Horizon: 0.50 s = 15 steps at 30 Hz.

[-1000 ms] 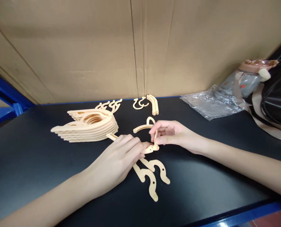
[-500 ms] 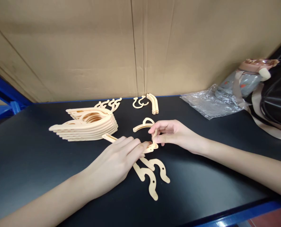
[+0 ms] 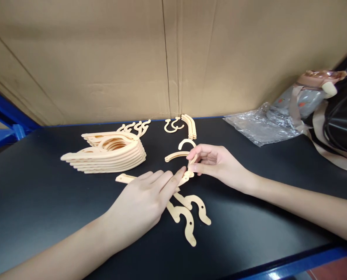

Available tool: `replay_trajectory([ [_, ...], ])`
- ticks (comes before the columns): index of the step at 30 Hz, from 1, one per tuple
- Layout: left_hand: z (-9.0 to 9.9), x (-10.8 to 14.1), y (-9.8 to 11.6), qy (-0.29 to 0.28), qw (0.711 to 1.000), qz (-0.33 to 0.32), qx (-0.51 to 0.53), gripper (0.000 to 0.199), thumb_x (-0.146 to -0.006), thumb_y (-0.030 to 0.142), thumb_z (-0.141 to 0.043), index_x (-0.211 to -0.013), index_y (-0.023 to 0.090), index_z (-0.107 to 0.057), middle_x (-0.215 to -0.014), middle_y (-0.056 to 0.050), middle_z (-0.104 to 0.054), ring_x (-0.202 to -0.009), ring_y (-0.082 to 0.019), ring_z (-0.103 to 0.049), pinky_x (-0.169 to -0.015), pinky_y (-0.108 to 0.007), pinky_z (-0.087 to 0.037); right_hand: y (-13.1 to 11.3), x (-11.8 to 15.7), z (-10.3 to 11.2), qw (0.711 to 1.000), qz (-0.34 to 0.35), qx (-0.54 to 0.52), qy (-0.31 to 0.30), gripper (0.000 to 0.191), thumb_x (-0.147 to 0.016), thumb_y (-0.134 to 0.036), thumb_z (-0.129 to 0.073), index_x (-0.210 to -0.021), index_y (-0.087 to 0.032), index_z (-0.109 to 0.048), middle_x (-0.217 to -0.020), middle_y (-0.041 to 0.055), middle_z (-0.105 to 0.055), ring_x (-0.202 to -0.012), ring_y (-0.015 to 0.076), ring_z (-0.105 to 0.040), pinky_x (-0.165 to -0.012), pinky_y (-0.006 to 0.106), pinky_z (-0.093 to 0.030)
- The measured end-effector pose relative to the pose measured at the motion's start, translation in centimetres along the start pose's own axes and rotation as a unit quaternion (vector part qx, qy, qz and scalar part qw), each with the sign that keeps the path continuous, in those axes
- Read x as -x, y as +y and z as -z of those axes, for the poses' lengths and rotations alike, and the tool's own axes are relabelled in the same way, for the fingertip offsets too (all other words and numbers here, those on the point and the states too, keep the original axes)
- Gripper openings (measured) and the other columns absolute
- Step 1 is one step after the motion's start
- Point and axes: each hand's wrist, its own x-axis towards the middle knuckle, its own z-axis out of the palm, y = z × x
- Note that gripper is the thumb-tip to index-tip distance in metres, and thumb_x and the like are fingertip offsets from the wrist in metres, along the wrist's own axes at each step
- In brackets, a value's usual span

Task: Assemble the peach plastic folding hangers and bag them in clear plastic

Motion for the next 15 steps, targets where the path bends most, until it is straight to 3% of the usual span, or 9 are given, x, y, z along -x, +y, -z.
replay_trajectory([
  [5, 0.24, 0.02, 0.21, -0.024, 1.0, 0.011, 0.002, 0.048, -0.088, -0.003, -0.038, -0.134, 0.006, -0.048, -0.077, -0.003, -0.062, -0.063, -0.02, -0.058, -0.056, -0.032, -0.047, -0.1, -0.1, -0.13, 1.0, 0.003, 0.006, 0.013, 0.015, -0.079, -0.027, -0.076, -0.088, -0.02, -0.066, -0.079, -0.0026, -0.067, -0.072, 0.0111, -0.064, -0.077, 0.029, -0.053],
  [15, -0.2, 0.14, 0.36, -0.016, 1.0, 0.02, 0.01, 0.055, -0.083, -0.006, -0.037, -0.136, 0.007, -0.046, -0.08, -0.003, -0.062, -0.065, -0.02, -0.056, -0.057, -0.032, -0.044, -0.15, -0.07, -0.13, 1.0, -0.016, -0.016, -0.004, 0.014, -0.078, -0.024, -0.077, -0.082, -0.019, -0.065, -0.078, -0.0033, -0.068, -0.075, 0.0108, -0.065, -0.082, 0.029, -0.053],
])
